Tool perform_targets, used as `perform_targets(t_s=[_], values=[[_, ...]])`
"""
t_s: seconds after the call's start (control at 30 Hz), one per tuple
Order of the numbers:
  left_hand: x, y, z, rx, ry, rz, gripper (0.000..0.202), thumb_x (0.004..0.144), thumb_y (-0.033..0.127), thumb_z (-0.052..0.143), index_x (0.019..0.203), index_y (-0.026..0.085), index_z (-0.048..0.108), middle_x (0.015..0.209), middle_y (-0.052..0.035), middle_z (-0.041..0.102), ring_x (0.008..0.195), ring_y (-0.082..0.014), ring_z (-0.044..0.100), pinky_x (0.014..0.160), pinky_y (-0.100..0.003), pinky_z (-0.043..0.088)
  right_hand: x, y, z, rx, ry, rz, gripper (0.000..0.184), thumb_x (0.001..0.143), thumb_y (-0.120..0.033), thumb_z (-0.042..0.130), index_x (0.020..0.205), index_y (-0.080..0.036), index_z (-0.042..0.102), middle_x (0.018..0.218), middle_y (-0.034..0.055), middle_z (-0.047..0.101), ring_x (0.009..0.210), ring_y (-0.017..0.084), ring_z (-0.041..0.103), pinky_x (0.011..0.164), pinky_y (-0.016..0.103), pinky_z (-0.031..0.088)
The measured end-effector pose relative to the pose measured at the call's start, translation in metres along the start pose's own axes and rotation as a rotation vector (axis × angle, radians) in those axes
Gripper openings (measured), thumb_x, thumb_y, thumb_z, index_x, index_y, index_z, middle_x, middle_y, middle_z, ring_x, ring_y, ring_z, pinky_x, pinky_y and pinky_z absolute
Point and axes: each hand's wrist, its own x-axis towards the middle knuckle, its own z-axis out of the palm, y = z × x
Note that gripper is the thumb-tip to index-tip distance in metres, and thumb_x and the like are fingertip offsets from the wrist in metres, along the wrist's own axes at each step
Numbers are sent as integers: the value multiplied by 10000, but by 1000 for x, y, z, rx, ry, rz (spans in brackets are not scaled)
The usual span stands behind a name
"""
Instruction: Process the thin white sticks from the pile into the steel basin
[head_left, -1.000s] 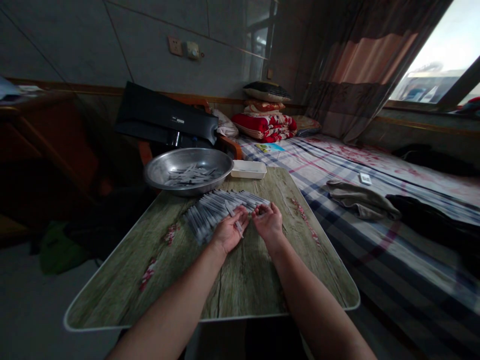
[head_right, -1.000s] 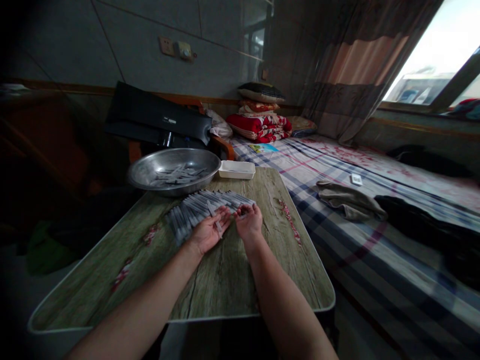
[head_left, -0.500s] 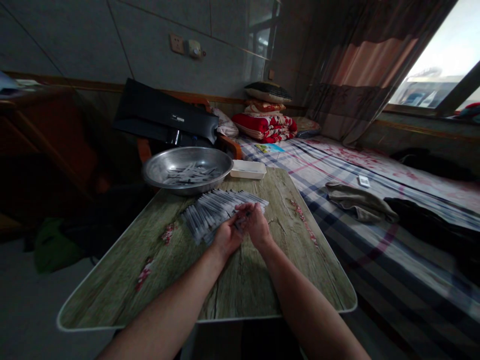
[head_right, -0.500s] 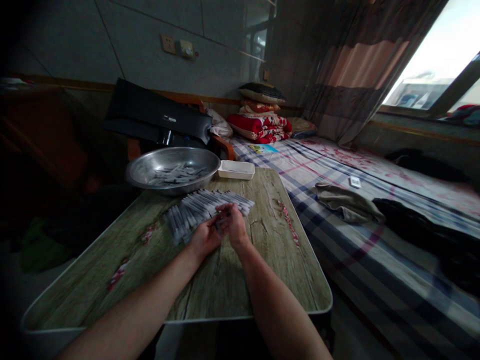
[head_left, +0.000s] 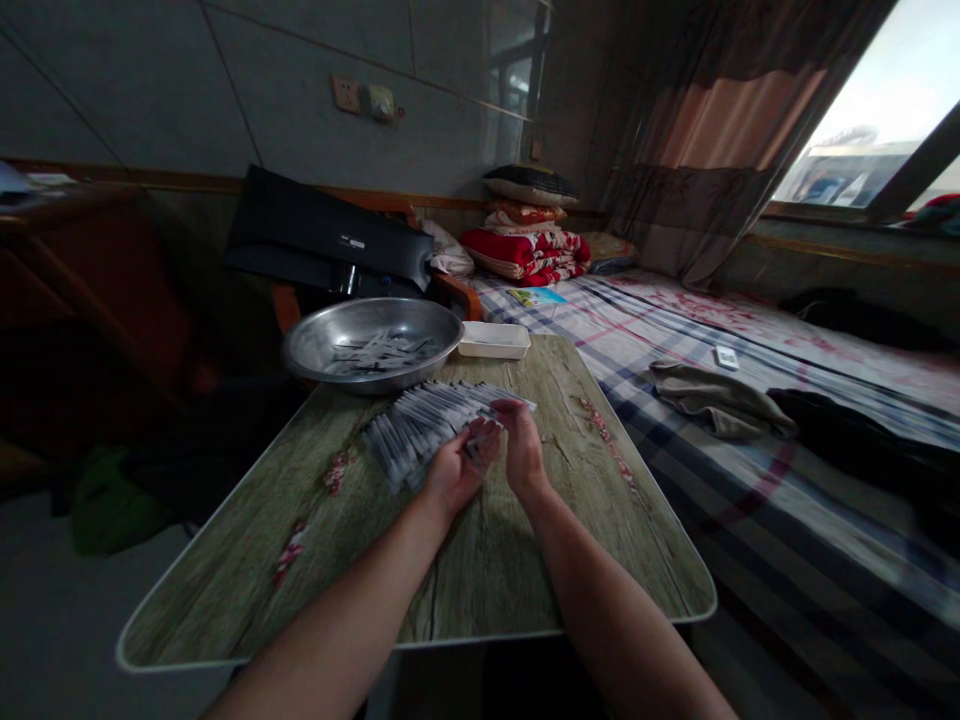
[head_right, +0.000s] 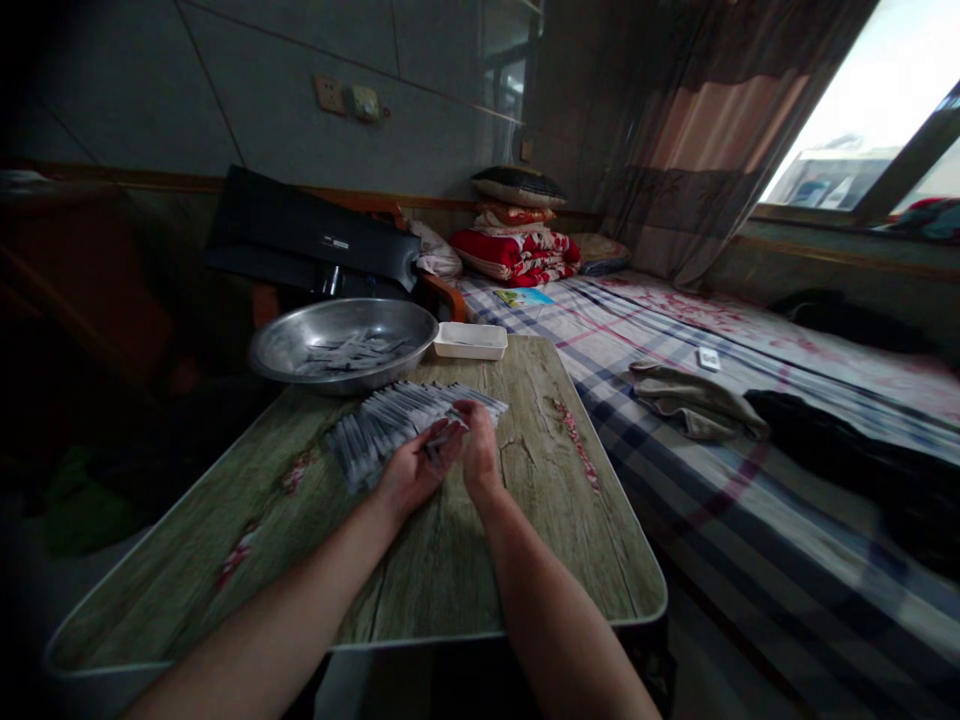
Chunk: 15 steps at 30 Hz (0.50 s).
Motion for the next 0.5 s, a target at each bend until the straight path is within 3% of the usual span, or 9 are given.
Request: perform_targets(t_s=[0.07, 0.3, 0.4, 0.5], values=[[-5, 2, 6, 8, 42, 39, 197, 968, 117, 469, 980, 108, 666, 893, -125, 752, 831, -210, 764, 771, -313, 636, 5, 4, -5, -42, 81, -54, 519, 899, -667, 466, 934, -204, 698, 1009, 71, 694, 1009, 232, 617, 902, 357, 460], [-21, 27, 33, -20, 154, 68, 181, 984, 164, 458, 901, 132, 616, 846, -103, 703, 712, -174, 726, 592, -263, 623, 11, 7, -14, -237, 13, -23, 452, 921, -598, 442, 881, -205, 663, 942, 69, 678, 944, 228, 610, 838, 344, 465], [-16, 49, 52, -18, 247, 116, 197, 979, 136, 424, 845, 147, 568, 793, -82, 648, 667, -146, 679, 574, -240, 604, 11, 7, -16, -304, -24, -21, 389, 923, -542, 454, 863, -210, 648, 933, 65, 666, 945, 227, 596, 830, 336, 462], [-3, 84, 83, 22, 278, 220, 199, 985, 136, 397, 851, 165, 540, 785, -53, 593, 668, -121, 631, 610, -222, 585, 11, 8, -16, -334, -43, -7, 347, 914, -511, 469, 880, -212, 641, 955, 66, 663, 960, 227, 589, 815, 325, 462]])
